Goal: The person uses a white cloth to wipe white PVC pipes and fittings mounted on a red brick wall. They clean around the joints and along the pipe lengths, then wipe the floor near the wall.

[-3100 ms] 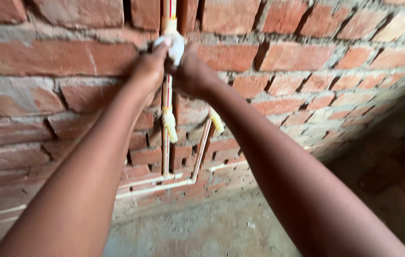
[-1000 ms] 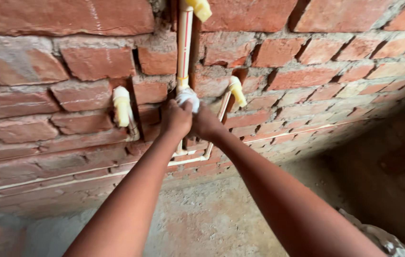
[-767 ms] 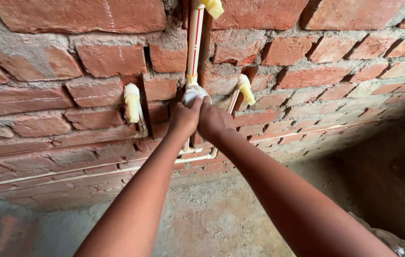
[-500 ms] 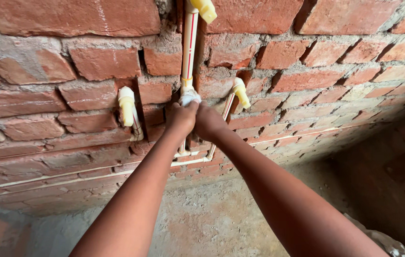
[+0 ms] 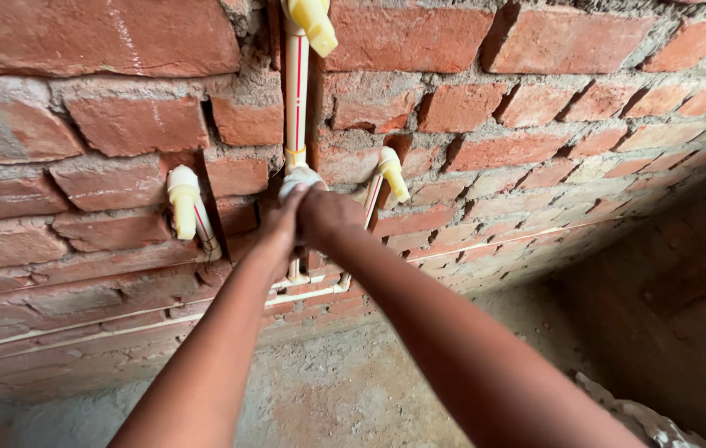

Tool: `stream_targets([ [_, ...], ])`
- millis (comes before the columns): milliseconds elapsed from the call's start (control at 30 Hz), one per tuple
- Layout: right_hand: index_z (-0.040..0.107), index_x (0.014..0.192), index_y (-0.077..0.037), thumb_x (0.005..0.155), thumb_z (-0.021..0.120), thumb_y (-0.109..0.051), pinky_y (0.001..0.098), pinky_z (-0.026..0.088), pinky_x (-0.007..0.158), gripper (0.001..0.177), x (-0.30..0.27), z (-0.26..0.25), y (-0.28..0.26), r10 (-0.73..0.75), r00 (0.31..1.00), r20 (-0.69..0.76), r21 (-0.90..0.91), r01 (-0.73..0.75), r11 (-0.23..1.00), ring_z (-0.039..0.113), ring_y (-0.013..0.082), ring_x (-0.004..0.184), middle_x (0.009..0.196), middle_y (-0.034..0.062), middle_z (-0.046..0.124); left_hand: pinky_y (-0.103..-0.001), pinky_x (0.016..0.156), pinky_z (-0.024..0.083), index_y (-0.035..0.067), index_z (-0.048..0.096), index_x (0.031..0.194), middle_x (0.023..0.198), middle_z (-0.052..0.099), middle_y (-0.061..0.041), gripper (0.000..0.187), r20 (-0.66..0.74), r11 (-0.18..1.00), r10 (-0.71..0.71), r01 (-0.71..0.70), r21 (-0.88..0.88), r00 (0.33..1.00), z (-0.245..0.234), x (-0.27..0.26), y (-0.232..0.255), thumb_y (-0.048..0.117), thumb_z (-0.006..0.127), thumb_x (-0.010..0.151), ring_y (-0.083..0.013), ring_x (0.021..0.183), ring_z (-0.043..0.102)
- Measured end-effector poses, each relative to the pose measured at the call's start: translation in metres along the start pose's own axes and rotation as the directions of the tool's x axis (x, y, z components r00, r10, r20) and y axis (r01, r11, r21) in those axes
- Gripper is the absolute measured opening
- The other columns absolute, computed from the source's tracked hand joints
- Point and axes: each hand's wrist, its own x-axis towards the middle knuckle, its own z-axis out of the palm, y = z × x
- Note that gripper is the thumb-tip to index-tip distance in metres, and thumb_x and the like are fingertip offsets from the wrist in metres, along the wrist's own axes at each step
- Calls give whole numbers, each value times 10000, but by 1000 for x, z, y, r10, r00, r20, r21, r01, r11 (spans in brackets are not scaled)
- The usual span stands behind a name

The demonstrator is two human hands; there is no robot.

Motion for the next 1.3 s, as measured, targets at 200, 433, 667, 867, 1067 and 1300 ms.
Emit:
stream_targets([
  [200, 550, 1164, 42, 886, 737, -192, 371, 591, 702, 409, 21, 12, 7, -20, 995, -95, 22, 22, 1000, 715, 253, 811, 938, 173, 725, -426, 855, 527, 67, 617, 1340, 1196, 745, -164, 645, -94, 977, 128, -109, 184, 987, -2, 22, 6, 565, 477, 955, -274, 1045, 701],
  [433, 647, 1011, 67, 617, 835, -30, 385, 528, 402, 448, 44, 37, 44, -178, 983, 34, 631, 118, 767, 667, 200, 468, 701, 146, 731, -505, 995, 488, -12, 533, 1349, 1310, 621, -289, 721, -328, 748, 321, -26, 663, 888, 22, 17, 26, 551, 637, 912, -446, 1195, 621],
  [667, 582, 1191, 13, 776, 797, -148, 413, 565, 806, 494, 25, 16, 17, 25, 1000, -6, 89, -24, 996, 726, 285, 952, 1049, 174, 741, -473, 905, 531, -18, 480, 1381, 1275, 650, -240, 643, -174, 933, 181, -113, 343, 968, 5, 0, 20, 488, 527, 988, -356, 1072, 673],
  [867, 687, 1163, -46, 1031, 538, -355, 442, 554, 931, 367, 40, 34, 7, 202, 976, -81, 226, -180, 957, 723, 354, 1067, 1130, 202, 747, -398, 909, 495, -12, 614, 1300, 1175, 719, -168, 581, -29, 937, 268, -253, 239, 963, -11, 27, 2, 479, 485, 1017, -259, 1049, 671],
  [1067, 587, 1195, 17, 873, 735, -293, 485, 553, 901, 470, 58, 41, 37, -197, 974, -109, -10, 197, 980, 674, 394, 1093, 1171, 252, 679, -487, 876, 541, -35, 718, 1066, 1052, 715, -294, 564, -212, 817, 420, -265, 512, 883, 4, 68, -4, 501, 615, 925, -424, 1046, 703],
  [1300, 556, 1169, 8, 735, 798, 4, 348, 592, 452, 497, 51, 30, 50, -177, 969, 170, 588, 44, 808, 746, 232, 627, 843, 171, 752, -485, 950, 528, -24, 627, 1218, 1196, 674, -283, 583, -290, 753, 344, -78, 654, 893, 30, 29, 23, 483, 577, 933, -422, 1139, 665],
])
